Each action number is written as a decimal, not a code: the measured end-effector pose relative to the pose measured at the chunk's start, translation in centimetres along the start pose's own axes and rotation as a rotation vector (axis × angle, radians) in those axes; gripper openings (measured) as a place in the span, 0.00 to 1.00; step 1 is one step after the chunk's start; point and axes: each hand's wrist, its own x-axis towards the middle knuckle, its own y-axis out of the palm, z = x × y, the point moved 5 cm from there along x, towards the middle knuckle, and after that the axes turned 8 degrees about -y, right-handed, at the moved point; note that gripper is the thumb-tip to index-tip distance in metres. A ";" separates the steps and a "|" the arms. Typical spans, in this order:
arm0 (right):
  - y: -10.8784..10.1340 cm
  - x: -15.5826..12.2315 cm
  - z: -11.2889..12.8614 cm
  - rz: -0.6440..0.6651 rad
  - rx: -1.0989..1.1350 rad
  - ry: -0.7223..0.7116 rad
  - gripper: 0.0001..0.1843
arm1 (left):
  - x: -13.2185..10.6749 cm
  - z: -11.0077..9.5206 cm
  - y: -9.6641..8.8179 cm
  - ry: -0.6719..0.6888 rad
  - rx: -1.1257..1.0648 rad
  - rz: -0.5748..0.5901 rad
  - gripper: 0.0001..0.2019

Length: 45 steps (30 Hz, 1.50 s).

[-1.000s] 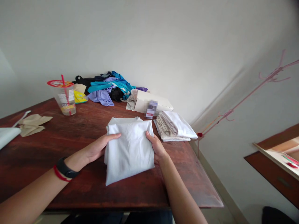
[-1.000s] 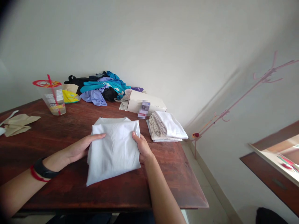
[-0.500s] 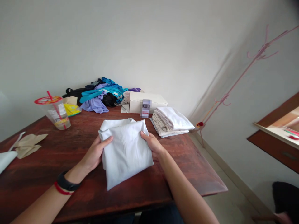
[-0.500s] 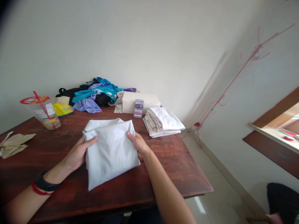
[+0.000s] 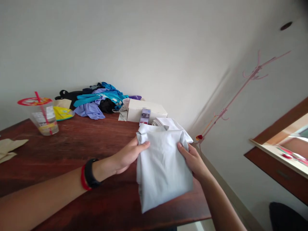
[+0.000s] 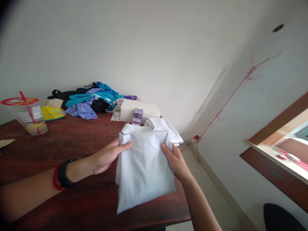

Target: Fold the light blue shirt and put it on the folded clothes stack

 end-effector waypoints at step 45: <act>6.6 12.0 -0.7 0.035 -1.271 -0.407 0.39 | -2.5 5.2 -11.7 0.420 0.741 -0.442 0.41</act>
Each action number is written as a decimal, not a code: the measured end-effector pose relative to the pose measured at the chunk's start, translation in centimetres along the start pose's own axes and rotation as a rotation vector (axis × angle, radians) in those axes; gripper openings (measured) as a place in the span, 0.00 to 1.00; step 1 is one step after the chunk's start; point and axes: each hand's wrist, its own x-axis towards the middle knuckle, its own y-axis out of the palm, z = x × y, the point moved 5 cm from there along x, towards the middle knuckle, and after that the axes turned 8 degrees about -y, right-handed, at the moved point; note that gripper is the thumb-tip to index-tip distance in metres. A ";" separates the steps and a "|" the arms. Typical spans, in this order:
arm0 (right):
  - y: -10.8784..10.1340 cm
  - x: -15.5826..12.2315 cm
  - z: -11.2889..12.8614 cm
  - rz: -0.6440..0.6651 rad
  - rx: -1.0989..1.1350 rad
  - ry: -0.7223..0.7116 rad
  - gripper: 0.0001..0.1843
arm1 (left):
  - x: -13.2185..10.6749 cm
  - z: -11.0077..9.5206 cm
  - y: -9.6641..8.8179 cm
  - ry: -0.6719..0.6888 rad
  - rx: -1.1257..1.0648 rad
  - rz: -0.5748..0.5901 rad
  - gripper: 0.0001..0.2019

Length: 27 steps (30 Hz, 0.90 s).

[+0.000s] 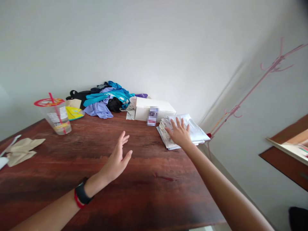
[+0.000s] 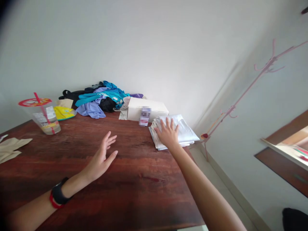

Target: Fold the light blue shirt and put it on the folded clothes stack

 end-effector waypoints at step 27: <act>7.8 -9.0 13.9 0.106 1.223 -0.330 0.31 | -2.9 -3.8 2.1 0.524 0.408 0.302 0.22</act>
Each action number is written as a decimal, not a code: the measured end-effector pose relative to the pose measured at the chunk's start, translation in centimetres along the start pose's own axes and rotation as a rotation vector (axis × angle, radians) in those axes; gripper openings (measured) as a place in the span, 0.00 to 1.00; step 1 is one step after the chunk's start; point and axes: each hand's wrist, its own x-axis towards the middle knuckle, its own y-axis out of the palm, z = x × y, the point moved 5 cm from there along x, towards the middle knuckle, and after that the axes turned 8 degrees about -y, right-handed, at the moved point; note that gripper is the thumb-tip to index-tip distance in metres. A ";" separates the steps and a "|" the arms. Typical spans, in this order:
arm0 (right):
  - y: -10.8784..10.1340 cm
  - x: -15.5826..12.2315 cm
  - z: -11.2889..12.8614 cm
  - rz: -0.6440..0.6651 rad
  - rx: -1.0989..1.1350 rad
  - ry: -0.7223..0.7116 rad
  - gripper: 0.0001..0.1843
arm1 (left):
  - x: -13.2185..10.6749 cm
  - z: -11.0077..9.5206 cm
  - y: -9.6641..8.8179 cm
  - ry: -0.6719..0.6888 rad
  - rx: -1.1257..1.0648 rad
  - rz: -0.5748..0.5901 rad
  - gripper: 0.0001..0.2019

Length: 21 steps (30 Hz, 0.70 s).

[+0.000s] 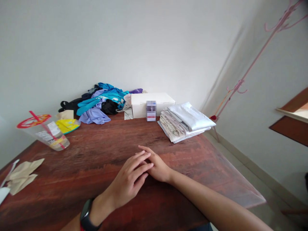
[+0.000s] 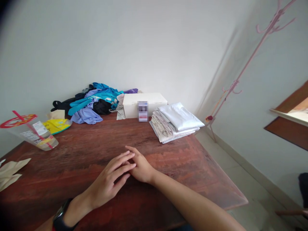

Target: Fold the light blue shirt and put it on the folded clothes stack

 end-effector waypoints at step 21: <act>3.3 -1.8 -1.8 0.396 -0.713 -0.221 0.38 | -0.6 -1.5 3.1 0.174 0.162 0.319 0.44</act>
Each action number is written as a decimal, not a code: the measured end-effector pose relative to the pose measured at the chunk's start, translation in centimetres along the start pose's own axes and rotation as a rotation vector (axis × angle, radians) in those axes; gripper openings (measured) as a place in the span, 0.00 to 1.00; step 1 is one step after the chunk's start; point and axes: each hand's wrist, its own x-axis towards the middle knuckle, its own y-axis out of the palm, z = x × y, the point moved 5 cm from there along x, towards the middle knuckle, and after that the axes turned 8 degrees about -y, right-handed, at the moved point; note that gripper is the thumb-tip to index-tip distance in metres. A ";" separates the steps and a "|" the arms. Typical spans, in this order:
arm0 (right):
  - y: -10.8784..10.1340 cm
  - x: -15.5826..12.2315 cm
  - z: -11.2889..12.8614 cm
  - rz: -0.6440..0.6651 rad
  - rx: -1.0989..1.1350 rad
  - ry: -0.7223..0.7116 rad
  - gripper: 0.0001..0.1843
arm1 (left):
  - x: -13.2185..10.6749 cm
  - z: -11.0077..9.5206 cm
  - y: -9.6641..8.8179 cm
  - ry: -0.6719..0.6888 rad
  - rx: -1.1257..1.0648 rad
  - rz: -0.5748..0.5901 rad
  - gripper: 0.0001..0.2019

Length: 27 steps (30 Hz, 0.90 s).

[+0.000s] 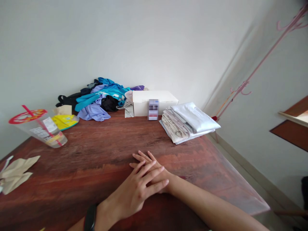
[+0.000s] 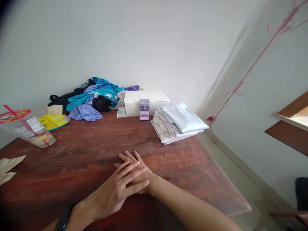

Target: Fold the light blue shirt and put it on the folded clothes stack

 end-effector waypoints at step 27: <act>-2.3 -0.1 1.5 0.275 0.071 0.050 0.32 | 0.2 0.2 -0.8 0.005 -0.182 -0.119 0.32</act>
